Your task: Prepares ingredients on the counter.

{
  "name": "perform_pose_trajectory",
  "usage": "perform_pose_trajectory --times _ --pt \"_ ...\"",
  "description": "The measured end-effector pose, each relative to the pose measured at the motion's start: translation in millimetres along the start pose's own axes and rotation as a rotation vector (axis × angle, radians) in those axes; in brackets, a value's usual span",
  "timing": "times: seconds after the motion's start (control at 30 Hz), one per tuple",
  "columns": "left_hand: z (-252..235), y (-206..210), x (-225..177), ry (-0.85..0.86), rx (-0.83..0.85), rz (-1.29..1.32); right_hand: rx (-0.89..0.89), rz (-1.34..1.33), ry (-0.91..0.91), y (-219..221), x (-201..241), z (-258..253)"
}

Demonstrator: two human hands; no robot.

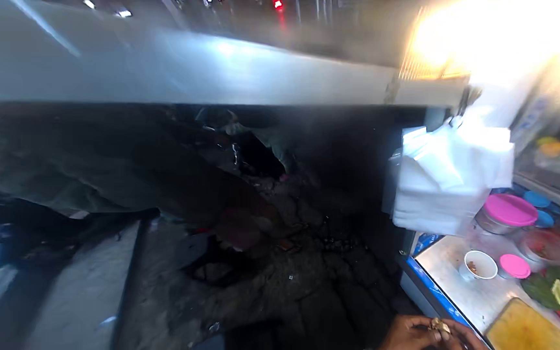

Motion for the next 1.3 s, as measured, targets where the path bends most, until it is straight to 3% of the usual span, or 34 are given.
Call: perform_pose_trajectory --times 0.07,0.13,0.27,0.4,0.6,0.7,0.77,0.87,0.97,1.1,1.3 --pt "7 -9 -7 0.07 -0.143 0.084 0.069 0.068 -0.033 2 9 0" --pt "17 -24 -29 0.166 -0.388 0.239 0.07 0.113 -0.028 -1 14 -3" --pt "54 -60 -116 0.499 -0.784 0.526 -0.04 0.176 0.0 -25 1 -10" --pt "79 -85 -163 0.809 -0.897 0.718 -0.053 0.217 0.072 -38 -13 4" --pt "88 -85 -165 0.873 -0.891 0.596 0.0 0.222 0.119 -37 -40 24" --pt "83 -76 -159 0.848 -0.761 0.426 0.05 0.245 0.15 -38 -56 32" --pt "67 -62 -150 0.776 -0.561 0.283 0.046 0.34 0.232 -53 -77 39" --pt "25 -34 -111 0.493 -0.225 -0.09 -0.311 0.518 0.338 -93 -107 53" --pt "-17 -4 -45 0.192 0.034 -0.419 -0.703 0.659 0.434 -126 -136 69" --pt "-63 26 34 -0.094 0.216 -0.527 -0.749 0.682 0.631 -141 -177 60" --pt "-117 87 87 -0.15 0.371 -0.654 -0.847 0.596 0.652 -144 -173 52"
Point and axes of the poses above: each hand's wrist, its own z-axis away from the middle knuckle, its own y-axis out of the palm, x = y × z, the point moved 5 cm from there along -z, towards the middle knuckle, and after that the axes turned 4 degrees about z, right-handed, at the moved point
